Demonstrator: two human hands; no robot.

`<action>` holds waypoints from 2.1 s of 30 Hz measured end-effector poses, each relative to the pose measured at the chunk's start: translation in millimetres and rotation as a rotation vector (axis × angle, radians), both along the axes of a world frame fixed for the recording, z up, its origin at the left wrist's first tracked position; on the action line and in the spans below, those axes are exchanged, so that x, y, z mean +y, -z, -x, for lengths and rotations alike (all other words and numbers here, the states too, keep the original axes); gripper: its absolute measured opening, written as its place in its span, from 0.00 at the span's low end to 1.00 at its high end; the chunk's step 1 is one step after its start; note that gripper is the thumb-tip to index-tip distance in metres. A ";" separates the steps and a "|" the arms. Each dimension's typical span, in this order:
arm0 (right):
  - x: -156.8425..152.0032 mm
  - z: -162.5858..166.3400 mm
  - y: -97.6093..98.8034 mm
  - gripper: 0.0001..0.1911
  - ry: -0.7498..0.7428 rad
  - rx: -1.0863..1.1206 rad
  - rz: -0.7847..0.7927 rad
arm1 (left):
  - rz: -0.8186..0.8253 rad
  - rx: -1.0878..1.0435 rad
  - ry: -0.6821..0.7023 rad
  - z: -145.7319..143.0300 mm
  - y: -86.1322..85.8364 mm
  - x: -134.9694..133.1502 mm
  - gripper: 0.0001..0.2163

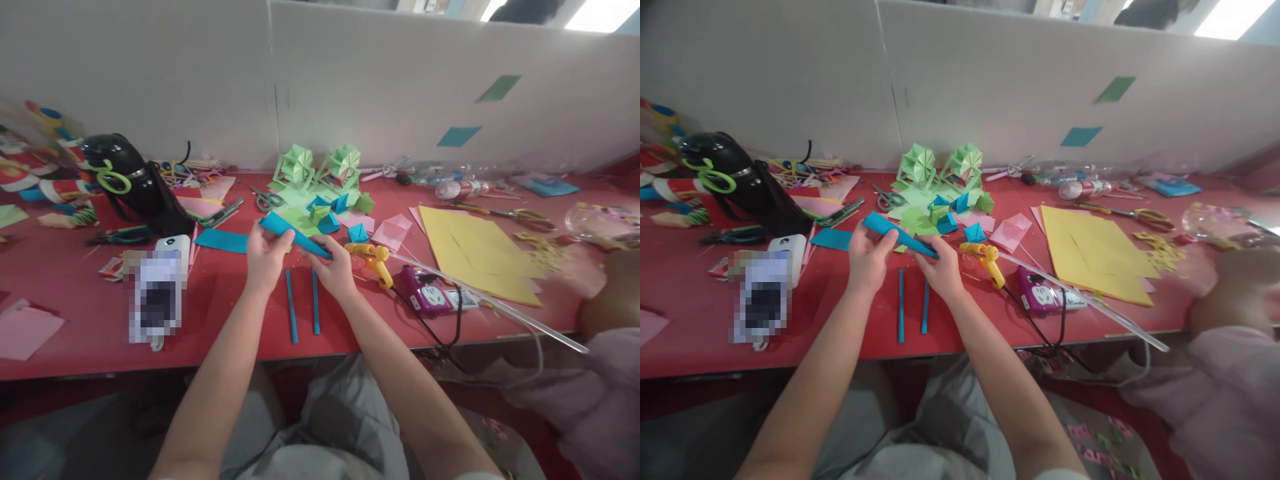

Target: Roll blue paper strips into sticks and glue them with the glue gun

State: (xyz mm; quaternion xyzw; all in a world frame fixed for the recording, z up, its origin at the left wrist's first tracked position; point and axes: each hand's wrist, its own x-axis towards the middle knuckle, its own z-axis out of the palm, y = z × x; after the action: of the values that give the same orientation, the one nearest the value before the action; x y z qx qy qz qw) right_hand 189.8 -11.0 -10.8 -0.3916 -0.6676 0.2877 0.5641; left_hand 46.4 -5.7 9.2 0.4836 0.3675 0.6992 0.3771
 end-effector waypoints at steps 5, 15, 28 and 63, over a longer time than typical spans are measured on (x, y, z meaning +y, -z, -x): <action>-6.6 -5.0 -1.4 0.14 -0.049 -0.018 -0.035 | 0.119 -0.110 -0.004 15.2 1.4 -2.3 0.25; -58.6 -44.6 2.9 0.06 -0.211 -0.089 -0.012 | 0.178 0.523 0.131 53.7 12.5 -91.2 0.09; -84.4 -50.9 14.2 0.11 -0.138 -0.083 0.038 | 0.477 0.409 0.314 48.6 18.8 -85.5 0.16; -66.4 -50.2 15.5 0.17 -0.230 -0.076 0.394 | 0.334 0.600 0.369 39.4 18.2 -81.7 0.14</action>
State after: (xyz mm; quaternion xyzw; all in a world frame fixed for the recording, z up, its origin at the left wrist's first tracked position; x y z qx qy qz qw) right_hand 240.0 -77.4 -26.3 -0.4261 -0.6594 0.4600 0.4147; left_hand 7.0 -87.4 -9.0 0.6566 0.4770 0.3777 0.4458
